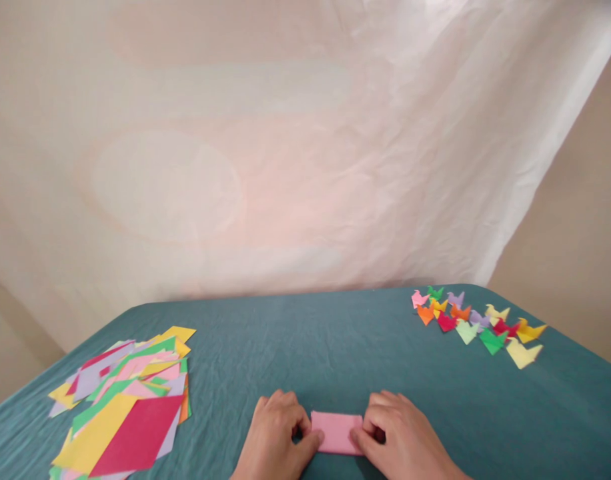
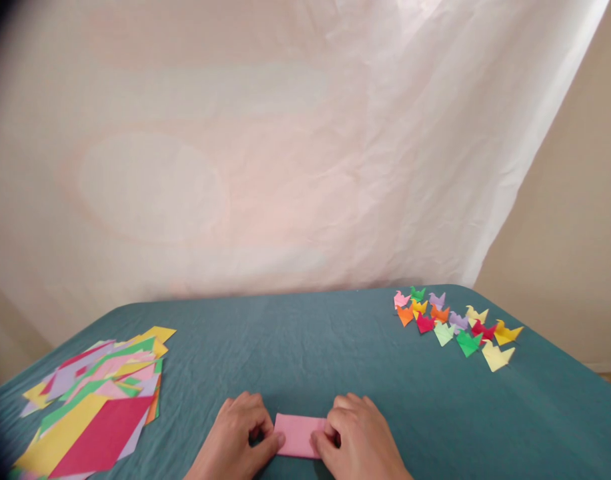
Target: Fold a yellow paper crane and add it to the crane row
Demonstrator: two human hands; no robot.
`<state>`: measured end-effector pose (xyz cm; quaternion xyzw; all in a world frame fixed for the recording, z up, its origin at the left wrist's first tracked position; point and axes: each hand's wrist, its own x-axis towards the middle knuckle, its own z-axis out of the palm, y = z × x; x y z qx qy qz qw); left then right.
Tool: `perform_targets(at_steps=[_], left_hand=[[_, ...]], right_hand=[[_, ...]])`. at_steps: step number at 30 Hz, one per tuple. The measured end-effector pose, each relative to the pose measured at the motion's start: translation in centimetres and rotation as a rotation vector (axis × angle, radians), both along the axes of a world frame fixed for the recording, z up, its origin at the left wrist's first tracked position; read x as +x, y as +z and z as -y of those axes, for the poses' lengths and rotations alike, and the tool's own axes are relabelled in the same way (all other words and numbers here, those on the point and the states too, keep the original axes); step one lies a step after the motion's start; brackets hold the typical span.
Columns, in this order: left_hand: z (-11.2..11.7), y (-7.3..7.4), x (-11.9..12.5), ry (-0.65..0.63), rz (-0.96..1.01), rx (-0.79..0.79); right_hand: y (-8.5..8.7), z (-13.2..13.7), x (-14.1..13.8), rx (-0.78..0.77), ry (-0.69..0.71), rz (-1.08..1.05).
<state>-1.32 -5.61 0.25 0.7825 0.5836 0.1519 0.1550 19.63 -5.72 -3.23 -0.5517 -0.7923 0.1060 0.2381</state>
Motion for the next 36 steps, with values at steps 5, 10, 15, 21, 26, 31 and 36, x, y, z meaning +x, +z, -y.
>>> perform_targets(at_steps=[5,10,15,21,26,31,36], left_hand=[[0.04,-0.46,-0.28,-0.016,0.025,0.005],[0.11,-0.62,-0.34,-0.010,0.026,0.011],[-0.02,-0.39,-0.27,-0.006,0.020,0.008],[-0.17,-0.40,-0.27,0.002,0.014,0.012],[-0.23,-0.34,-0.17,0.007,0.007,0.011],[-0.28,-0.34,-0.11,0.007,0.012,0.021],[-0.22,-0.44,-0.23,0.005,0.015,0.021]], right_hand=[[0.07,-0.01,0.01,-0.018,-0.008,0.004],[0.40,-0.14,-0.07,-0.027,-0.022,0.008],[0.66,-0.09,-0.13,-0.034,-0.023,0.016],[0.42,-0.21,-0.11,-0.026,-0.027,0.006],[0.52,-0.20,-0.09,-0.030,-0.024,0.003],[0.59,-0.17,-0.07,-0.038,-0.016,0.008],[0.62,-0.14,-0.12,-0.044,-0.027,0.011]])
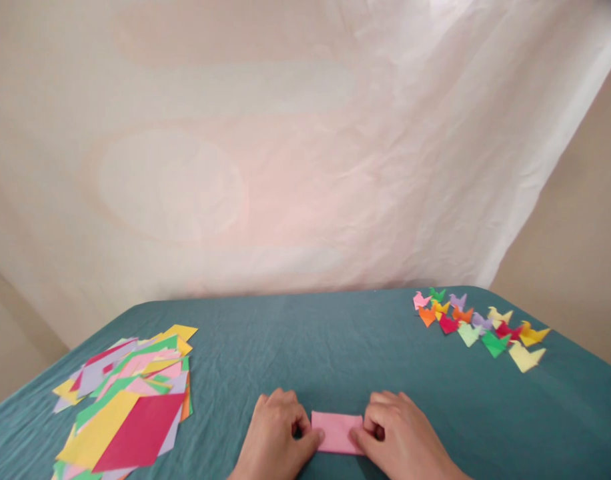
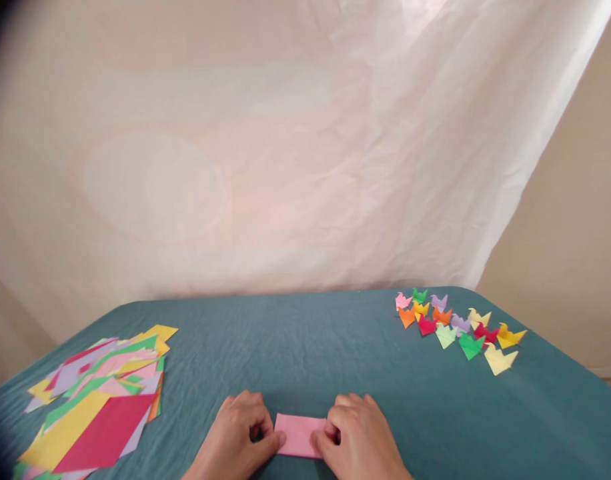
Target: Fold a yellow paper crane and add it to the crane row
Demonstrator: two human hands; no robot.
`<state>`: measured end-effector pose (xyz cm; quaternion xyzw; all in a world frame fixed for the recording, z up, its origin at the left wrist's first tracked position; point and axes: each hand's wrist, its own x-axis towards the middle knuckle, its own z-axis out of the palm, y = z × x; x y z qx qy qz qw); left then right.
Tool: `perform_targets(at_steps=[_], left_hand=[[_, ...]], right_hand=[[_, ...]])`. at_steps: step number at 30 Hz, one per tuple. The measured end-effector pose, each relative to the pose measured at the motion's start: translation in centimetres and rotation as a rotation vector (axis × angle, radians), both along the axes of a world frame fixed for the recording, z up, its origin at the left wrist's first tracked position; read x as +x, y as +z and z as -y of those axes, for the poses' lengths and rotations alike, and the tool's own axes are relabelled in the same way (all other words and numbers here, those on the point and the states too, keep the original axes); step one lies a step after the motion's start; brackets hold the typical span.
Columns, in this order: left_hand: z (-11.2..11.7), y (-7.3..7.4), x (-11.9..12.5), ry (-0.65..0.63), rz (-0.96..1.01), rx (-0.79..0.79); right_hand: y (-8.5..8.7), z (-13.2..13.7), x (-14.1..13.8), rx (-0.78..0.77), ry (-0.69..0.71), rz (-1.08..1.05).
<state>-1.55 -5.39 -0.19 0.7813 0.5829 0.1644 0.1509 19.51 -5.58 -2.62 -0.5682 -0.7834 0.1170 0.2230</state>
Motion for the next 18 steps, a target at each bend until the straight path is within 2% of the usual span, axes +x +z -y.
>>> perform_targets(at_steps=[18], left_hand=[[-0.16,-0.07,-0.07,-0.001,-0.011,-0.005]], right_hand=[[0.11,-0.02,-0.01,-0.002,0.009,-0.010]])
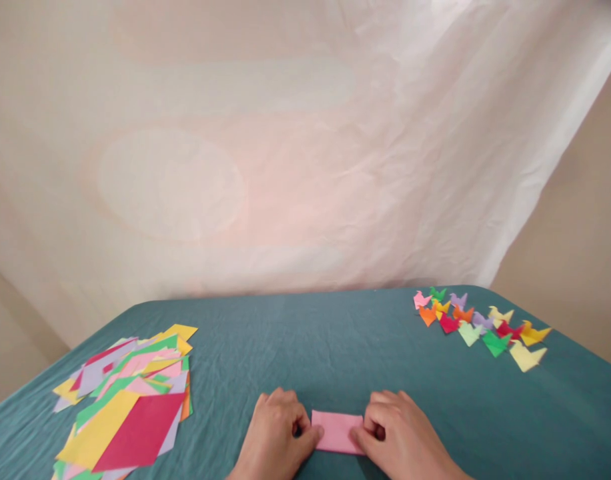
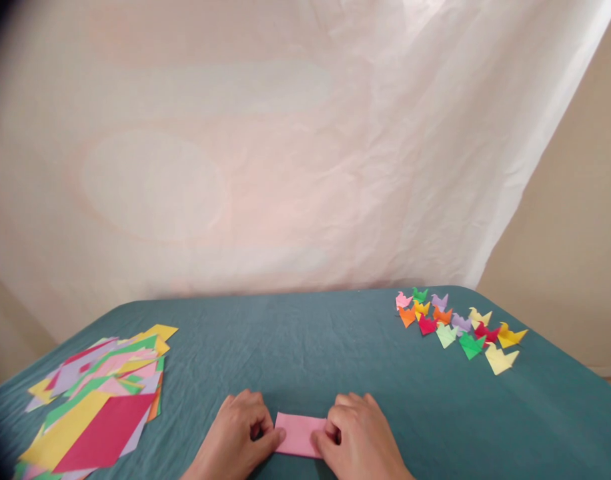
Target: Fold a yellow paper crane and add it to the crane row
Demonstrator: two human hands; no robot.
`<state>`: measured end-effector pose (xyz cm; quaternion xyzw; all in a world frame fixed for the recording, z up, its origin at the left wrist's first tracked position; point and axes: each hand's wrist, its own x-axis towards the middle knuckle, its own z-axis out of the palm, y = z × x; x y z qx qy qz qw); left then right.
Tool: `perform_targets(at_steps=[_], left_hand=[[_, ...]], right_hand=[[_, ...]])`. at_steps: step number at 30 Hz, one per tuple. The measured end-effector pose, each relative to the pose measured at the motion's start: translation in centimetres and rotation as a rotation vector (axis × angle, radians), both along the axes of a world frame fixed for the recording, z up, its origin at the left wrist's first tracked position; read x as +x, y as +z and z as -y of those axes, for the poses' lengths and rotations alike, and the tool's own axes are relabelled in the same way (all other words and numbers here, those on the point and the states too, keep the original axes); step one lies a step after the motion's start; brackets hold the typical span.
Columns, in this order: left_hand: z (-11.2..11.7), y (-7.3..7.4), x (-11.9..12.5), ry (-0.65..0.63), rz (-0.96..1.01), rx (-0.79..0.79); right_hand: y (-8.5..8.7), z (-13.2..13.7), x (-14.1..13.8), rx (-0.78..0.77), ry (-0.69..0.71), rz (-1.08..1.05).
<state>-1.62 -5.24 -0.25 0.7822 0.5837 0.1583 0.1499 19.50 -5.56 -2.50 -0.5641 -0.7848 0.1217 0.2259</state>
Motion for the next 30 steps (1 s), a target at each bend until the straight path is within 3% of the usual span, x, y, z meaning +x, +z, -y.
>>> perform_targets(at_steps=[30], left_hand=[[-0.06,0.06,-0.07,-0.036,0.007,0.024]], right_hand=[[-0.19,-0.41,0.14,-0.037,0.009,-0.011]])
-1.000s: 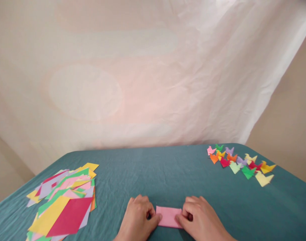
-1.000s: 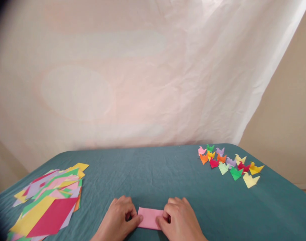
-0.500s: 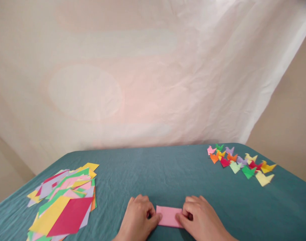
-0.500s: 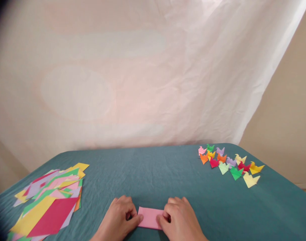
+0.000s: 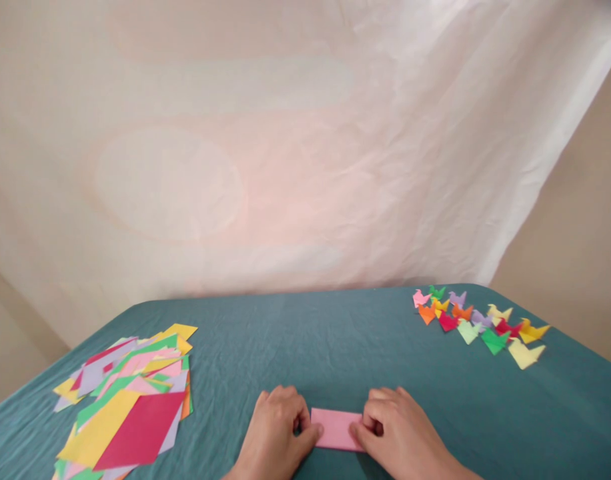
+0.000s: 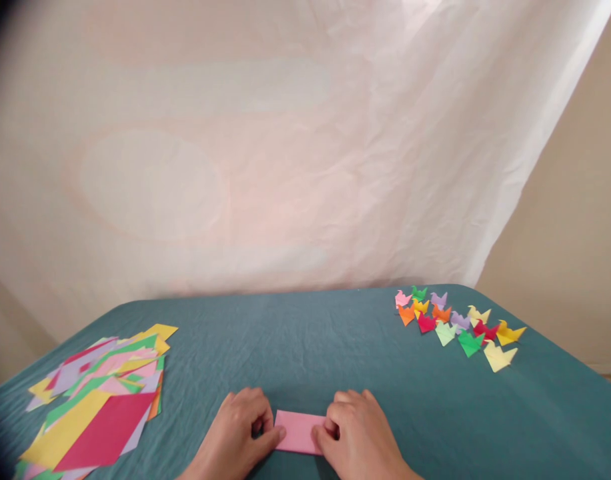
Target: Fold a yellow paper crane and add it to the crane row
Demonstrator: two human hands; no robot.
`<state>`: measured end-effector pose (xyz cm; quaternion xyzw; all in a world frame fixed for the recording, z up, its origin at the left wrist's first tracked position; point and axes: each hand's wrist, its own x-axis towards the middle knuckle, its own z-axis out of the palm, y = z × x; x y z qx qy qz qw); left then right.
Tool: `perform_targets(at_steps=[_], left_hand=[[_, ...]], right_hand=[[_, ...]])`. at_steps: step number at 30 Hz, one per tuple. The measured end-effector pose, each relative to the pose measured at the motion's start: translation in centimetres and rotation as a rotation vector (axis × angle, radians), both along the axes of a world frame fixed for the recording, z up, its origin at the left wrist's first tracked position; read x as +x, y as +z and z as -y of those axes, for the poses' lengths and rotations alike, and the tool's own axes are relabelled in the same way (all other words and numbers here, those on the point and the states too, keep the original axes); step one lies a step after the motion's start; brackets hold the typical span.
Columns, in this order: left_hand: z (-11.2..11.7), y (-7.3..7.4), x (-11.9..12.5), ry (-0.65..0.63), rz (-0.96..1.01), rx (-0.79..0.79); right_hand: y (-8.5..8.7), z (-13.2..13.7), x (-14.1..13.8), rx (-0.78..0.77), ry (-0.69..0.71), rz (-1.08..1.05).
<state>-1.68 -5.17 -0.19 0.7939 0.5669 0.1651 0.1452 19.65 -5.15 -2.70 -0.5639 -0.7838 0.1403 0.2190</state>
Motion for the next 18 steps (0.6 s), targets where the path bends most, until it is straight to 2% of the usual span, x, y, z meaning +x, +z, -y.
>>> perform_targets(at_steps=[2,5,7,10,12,18], left_hand=[[0.16,0.17,0.01,-0.108,0.044,0.035],[0.14,0.03,0.04,-0.394,0.068,0.072],[-0.01,-0.29,0.04,-0.535,0.031,0.109],[-0.16,-0.71,0.02,-0.610,-0.037,0.194],[-0.09,-0.79,0.01,-0.624,-0.072,0.260],[0.52,-0.76,-0.30,-0.674,-0.258,0.456]], right_hand=[[-0.16,-0.03,0.04,0.009,0.004,-0.007],[-0.24,0.12,0.07,0.060,0.006,-0.034],[-0.18,0.35,-0.01,0.142,0.085,-0.058],[-0.20,0.66,-0.35,0.337,0.362,-0.062],[-0.43,0.76,-0.60,0.463,0.492,-0.023],[-1.06,0.96,-0.76,0.724,0.543,0.181]])
